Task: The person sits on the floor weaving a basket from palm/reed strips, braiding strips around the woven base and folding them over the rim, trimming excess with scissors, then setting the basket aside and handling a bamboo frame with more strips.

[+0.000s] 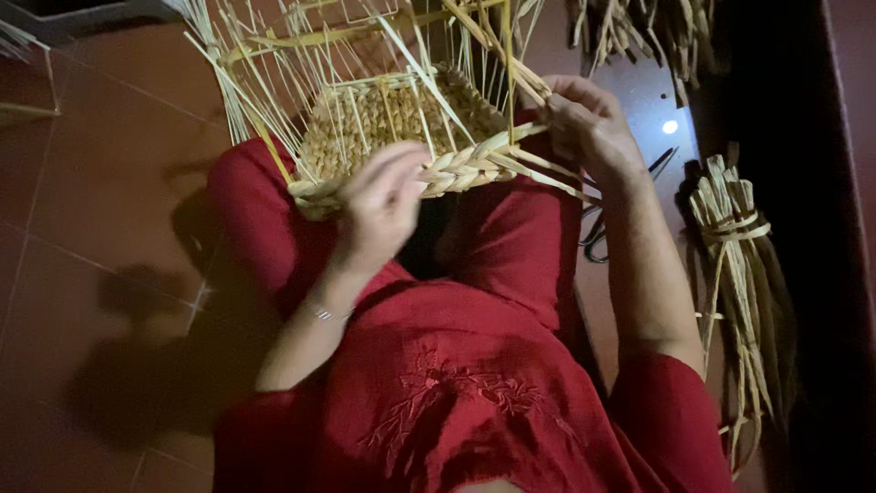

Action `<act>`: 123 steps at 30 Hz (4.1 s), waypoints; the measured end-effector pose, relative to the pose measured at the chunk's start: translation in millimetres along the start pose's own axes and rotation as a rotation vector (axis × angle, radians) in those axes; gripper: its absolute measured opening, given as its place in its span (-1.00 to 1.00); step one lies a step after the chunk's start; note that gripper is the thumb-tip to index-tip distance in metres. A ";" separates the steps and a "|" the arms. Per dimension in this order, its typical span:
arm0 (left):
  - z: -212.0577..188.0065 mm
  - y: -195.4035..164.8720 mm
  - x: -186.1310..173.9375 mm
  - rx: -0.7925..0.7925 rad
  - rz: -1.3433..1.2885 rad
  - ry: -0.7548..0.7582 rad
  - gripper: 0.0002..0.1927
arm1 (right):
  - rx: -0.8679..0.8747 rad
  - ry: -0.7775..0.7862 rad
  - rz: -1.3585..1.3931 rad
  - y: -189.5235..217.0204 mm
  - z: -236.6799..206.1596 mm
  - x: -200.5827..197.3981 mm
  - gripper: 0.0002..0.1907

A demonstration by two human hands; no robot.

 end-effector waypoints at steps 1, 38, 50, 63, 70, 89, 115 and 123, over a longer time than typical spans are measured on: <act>-3.3 -0.9 -22.9 0.026 -0.015 -0.028 -0.86 | -0.074 0.038 -0.084 5.8 -0.1 2.3 -0.80; 28.9 163.2 -81.7 -0.433 -0.315 -0.210 -0.61 | -0.105 -0.803 0.950 -74.7 20.2 -127.2 -0.75; 4.6 152.6 -83.9 -0.564 -0.487 -0.281 -0.71 | -0.032 -0.593 0.245 -77.2 -59.8 -143.6 -0.38; -36.5 153.2 -124.2 -0.300 -0.474 -0.276 -0.71 | 0.109 -0.890 -0.752 -131.5 -290.4 -205.4 -0.84; -57.2 120.5 -85.2 -0.399 -0.385 -0.226 -0.80 | 0.238 -0.664 -1.161 -164.2 -265.7 -134.3 -0.53; -33.9 54.3 -54.1 -0.505 -0.553 0.073 -0.61 | -0.400 -0.679 -0.162 -42.8 -283.1 -128.5 -0.62; -10.5 65.1 24.5 -0.886 -1.267 0.899 0.02 | -0.532 0.377 -1.587 136.4 -210.4 89.5 -0.32; -5.8 57.5 21.9 -0.860 -1.260 0.964 -0.04 | -0.481 0.613 -1.850 125.2 -197.5 94.0 -0.26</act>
Point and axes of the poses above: each hand's wrist, its own z-axis towards the middle knuckle, its own x-axis out of the palm, y = z × x, the point moved 9 cm from there along z, towards the middle knuckle, and after that the axes turned 11 degrees about -x, right-handed, at the moved point
